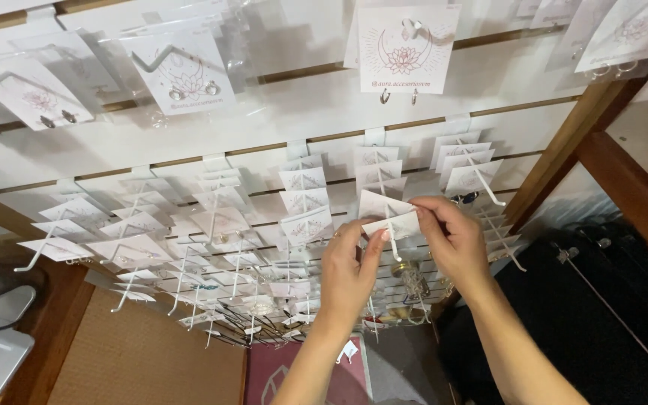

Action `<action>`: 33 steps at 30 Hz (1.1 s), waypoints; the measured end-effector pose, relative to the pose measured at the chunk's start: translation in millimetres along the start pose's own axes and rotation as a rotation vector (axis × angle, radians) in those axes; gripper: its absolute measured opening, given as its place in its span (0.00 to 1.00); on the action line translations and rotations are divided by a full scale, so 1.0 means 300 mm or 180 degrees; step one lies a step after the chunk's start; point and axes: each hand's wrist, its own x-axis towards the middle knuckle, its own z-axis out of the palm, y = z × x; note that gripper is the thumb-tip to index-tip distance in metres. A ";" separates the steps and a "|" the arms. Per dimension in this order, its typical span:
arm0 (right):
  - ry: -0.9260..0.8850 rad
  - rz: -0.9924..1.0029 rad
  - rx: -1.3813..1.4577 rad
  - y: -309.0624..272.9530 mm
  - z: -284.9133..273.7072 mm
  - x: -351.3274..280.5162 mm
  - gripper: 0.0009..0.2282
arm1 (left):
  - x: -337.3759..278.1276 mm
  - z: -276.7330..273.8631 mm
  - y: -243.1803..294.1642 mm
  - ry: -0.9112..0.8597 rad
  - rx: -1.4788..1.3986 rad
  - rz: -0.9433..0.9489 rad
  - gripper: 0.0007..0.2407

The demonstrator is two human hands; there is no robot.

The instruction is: Organizing and inspecting earring cards on a display rack in a store.

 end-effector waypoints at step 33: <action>0.0440 0.0792 0.0408 0.168 -0.194 0.074 0.04 | -0.267 -0.013 -0.092 -0.0038 -0.0135 -0.0351 0.07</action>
